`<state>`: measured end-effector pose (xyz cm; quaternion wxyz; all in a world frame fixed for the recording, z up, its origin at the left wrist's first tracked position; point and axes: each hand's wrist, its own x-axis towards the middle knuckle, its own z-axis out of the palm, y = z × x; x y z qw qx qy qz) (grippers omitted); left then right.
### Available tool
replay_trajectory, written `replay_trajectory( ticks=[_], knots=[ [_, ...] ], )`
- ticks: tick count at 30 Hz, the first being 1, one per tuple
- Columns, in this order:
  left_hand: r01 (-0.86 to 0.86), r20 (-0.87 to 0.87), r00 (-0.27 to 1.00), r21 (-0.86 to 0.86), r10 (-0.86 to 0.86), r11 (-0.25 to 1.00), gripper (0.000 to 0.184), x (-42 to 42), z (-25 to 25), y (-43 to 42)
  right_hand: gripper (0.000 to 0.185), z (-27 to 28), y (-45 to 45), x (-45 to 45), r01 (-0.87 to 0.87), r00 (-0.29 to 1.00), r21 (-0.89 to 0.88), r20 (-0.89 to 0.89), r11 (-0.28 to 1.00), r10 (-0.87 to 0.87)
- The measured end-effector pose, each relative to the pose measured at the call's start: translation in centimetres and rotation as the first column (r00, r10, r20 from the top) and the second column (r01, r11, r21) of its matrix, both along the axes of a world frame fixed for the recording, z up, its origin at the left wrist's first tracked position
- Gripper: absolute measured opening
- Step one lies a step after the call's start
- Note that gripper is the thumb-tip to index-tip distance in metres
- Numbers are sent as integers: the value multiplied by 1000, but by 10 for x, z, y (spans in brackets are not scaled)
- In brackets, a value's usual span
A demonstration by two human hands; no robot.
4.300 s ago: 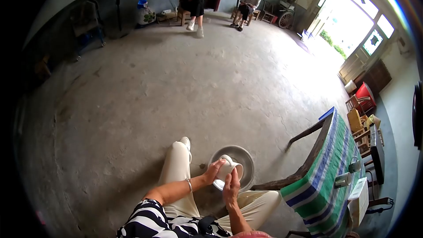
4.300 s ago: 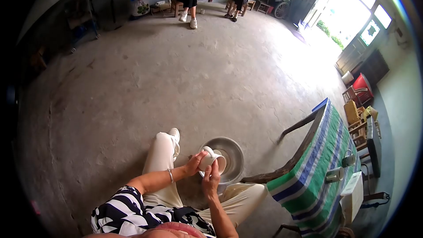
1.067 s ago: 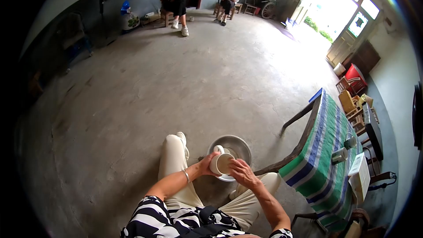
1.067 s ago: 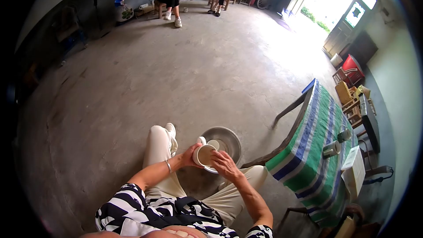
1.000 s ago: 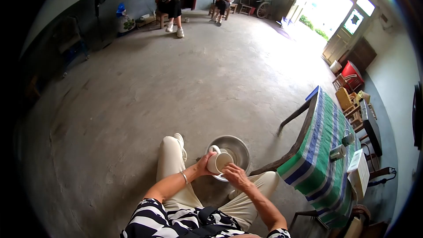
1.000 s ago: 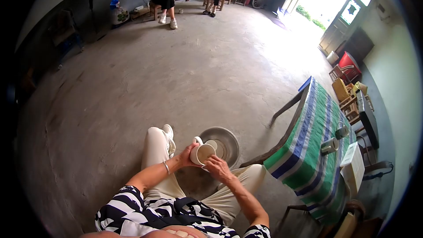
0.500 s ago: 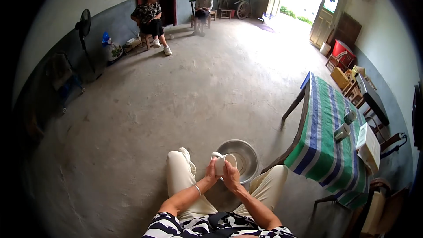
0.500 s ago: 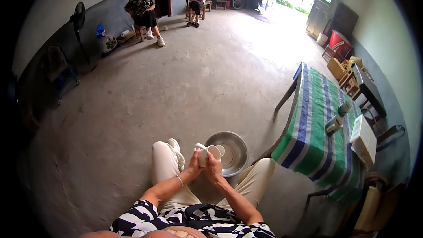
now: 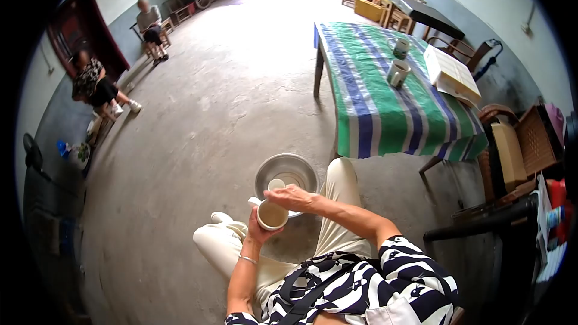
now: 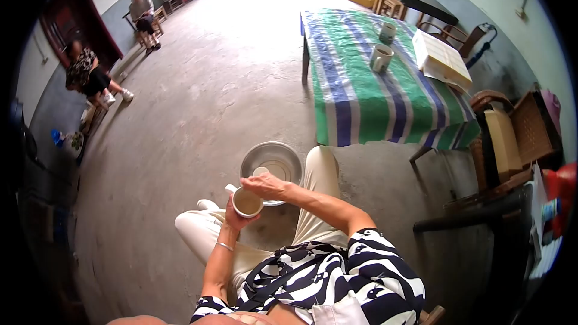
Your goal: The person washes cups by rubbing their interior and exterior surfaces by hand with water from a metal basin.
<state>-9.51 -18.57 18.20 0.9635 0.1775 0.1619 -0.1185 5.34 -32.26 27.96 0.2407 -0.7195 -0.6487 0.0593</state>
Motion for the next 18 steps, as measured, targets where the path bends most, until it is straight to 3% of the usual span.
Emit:
replay_trajectory(
  ticks=[2, 5, 7, 8, 9, 10, 11, 13, 15, 17, 18],
  knots=[
    [5, 0, 1000, 9, -5, 1000, 62, 2, 6, 1, 13, -4, 10, -4, 13, 1000, -86, 6, 996, -13],
    [-99, -68, 992, 110, 107, 989, 58, 3, 16, -3, 16, -15, 13, -13, 109, 994, 36, -31, 993, -108],
    [-281, -74, 950, 218, 303, 935, 53, 6, 17, -5, 17, -38, 14, -13, 212, 963, 178, -208, 961, -174],
    [-311, -35, 943, 266, 331, 913, 50, 5, 17, -6, 18, -50, 13, -14, 314, 941, 119, -169, 942, -292],
    [-315, -36, 942, 258, 334, 913, 50, 4, 20, -9, 18, -47, 8, -21, 310, 943, 113, -165, 944, -290],
    [-337, -11, 935, 284, 355, 897, 49, 6, 26, -11, 20, -34, 1, -28, 414, 718, -106, -572, 904, -396],
    [-368, 19, 924, 311, 382, 876, 48, 8, 30, -13, 23, -26, -4, -32, 393, 324, -346, -815, 852, -480],
    [-429, 48, 897, 338, 439, 838, 48, 9, 21, -17, 29, -39, -6, -37, 421, 272, -327, -845, 846, -461],
    [-517, 73, 838, 426, 541, 743, 45, 11, -16, -15, 29, -33, -13, -45, 342, -1, -382, -914, 859, -406],
    [-552, 101, 815, 433, 571, 712, 44, 7, -23, -18, 28, -36, -22, -46, 287, -187, -290, -952, 913, -244],
    [-543, 125, 825, 441, 551, 714, 42, 13, -22, -19, 29, -26, -24, -44, 255, -206, -261, -955, 931, -211]
  ],
)
